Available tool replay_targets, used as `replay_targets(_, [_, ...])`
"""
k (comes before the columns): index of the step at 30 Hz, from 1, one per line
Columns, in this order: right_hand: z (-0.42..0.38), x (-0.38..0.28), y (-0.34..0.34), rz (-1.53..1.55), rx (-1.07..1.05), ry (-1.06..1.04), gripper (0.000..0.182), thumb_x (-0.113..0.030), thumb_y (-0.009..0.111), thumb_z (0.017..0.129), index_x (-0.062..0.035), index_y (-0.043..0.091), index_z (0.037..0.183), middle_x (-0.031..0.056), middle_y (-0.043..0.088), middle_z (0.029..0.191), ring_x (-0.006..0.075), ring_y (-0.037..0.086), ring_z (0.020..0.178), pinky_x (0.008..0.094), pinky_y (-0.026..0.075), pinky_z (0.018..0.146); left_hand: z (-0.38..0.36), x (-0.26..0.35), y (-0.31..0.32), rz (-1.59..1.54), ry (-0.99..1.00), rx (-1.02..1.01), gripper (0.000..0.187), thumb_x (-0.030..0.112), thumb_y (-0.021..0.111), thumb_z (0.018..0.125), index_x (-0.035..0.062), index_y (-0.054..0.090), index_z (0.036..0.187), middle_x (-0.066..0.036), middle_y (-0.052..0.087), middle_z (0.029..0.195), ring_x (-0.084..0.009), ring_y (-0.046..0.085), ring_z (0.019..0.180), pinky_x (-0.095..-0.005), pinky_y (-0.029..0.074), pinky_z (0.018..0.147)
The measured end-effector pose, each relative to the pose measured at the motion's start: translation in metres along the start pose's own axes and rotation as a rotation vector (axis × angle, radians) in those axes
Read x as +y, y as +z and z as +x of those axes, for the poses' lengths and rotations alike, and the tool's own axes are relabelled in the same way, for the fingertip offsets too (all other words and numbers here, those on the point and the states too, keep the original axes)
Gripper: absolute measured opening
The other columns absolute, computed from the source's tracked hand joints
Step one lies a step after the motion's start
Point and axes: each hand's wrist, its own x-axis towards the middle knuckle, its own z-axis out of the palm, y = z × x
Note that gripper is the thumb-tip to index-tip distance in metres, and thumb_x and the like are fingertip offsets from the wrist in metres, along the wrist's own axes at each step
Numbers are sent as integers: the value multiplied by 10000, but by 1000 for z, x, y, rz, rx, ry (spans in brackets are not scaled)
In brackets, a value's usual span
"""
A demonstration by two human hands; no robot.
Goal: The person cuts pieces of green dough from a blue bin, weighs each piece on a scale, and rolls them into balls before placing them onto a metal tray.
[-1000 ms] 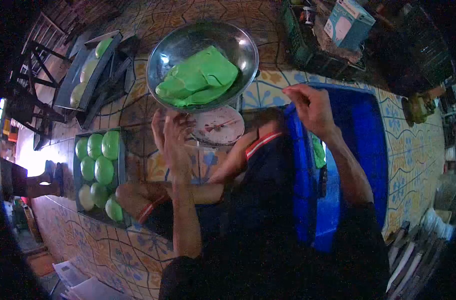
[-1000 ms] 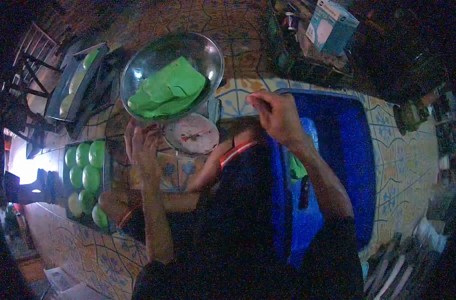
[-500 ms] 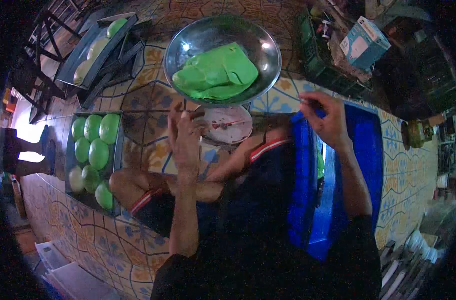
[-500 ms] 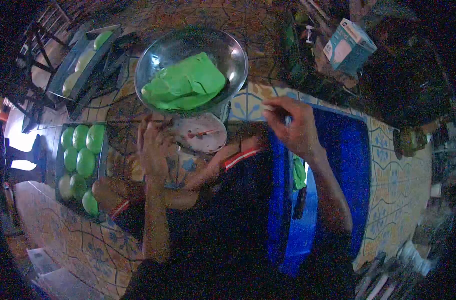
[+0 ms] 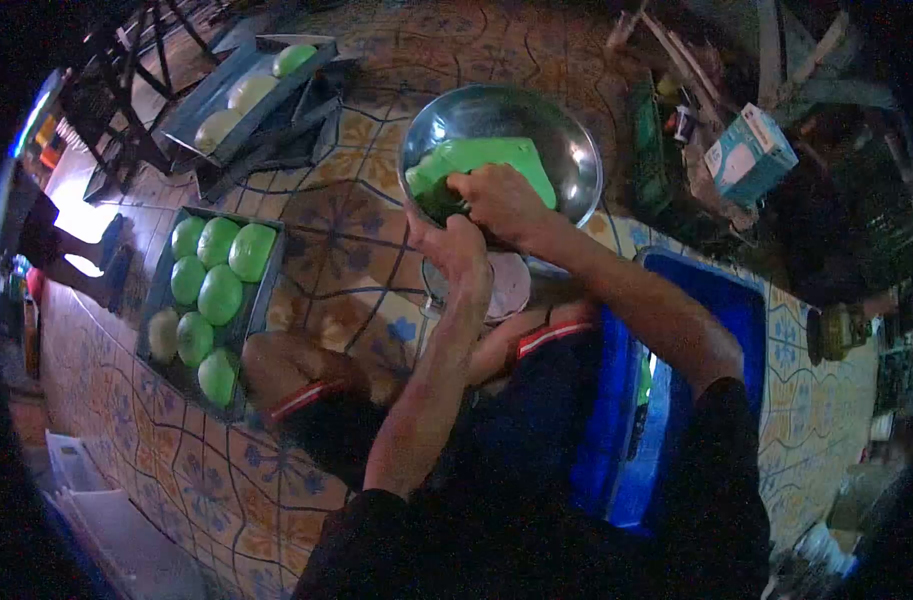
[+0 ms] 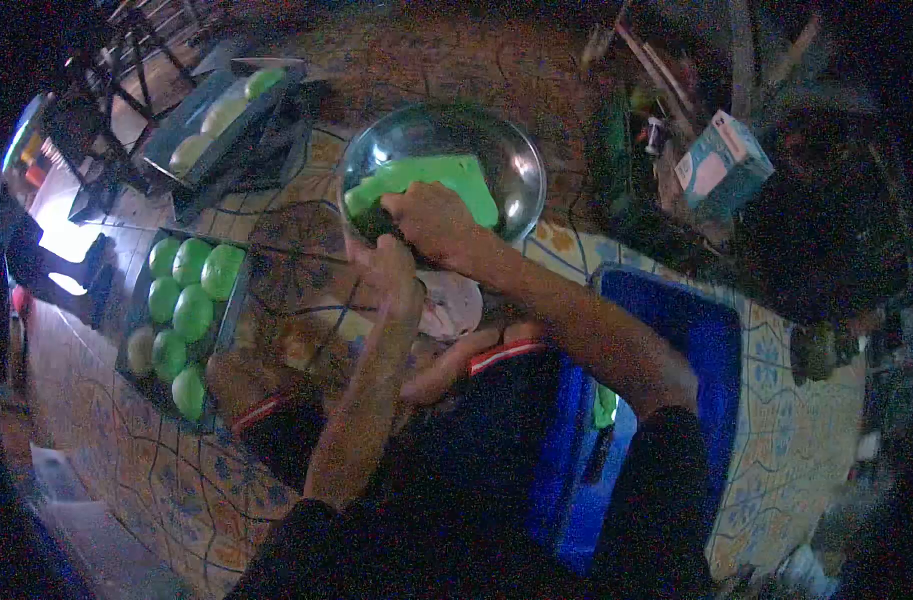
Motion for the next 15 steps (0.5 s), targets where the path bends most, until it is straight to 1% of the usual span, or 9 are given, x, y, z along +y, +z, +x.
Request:
replay_targets(3, [1,27,-8,584,194,61,308,-87,613,630,-37,624,933,183,626,744,284,616,619,339,500,574,3,27,6,116,20,56,510,-64,370,645,-49,489,1141,-128,569,950,-230,555,875,-294,430,829])
replay_targets(4, [1,18,-23,802,216,249,200,-69,579,645,-43,587,842,91,575,720,194,570,616,296,460,559,10,11,2,666,240,211,456,-33,390,665,-43,525,1100,-93,581,883,-169,552,813,-269,447,746])
replay_targets(5, [-1,8,-40,1015,224,442,92,-51,545,660,-50,550,752,-2,524,695,103,525,612,254,420,544,12,18,3,477,116,134,448,-17,407,674,-38,528,1105,-86,590,875,-162,552,788,-275,449,713])
replay_targets(6, [-3,8,-58,1181,259,470,166,-92,584,667,-43,590,825,25,577,732,122,554,652,260,453,589,9,23,3,286,-2,49,441,-1,424,682,-32,531,1109,-78,599,866,-155,553,762,-281,451,681])
replay_targets(7, [-6,14,-73,1351,286,506,244,-134,623,674,-37,630,898,52,629,769,140,584,691,267,486,634,10,7,5,211,158,92,418,20,448,698,-35,536,1103,-75,608,860,-166,552,731,-298,450,670])
replay_targets(9, [-18,40,-84,637,510,294,289,-158,621,702,-61,618,975,58,632,830,164,590,755,294,492,680,19,-16,2,138,346,151,398,41,472,713,-38,541,1097,-72,618,855,-178,552,699,-315,449,658])
replay_targets(10, [-24,45,-93,558,587,279,297,-185,613,708,-60,617,978,61,628,841,167,588,763,296,490,685,19,-19,0,130,237,54,432,61,489,734,-44,498,1153,-97,597,953,-189,556,780,-321,450,691])
replay_targets(12, [-33,52,-124,726,666,335,320,-239,596,720,-58,615,984,68,622,864,173,585,779,299,485,695,16,-14,-13,122,141,-24,477,80,507,754,-51,455,1210,-122,576,1050,-199,561,861,-328,451,723])
replay_targets(15, [-63,32,-150,909,778,388,369,-319,571,739,-55,611,994,78,613,899,183,581,803,304,479,710,3,26,-34,128,-286,-185,761,277,601,797,44,157,1369,-142,325,1305,-267,337,1178,-350,392,885])
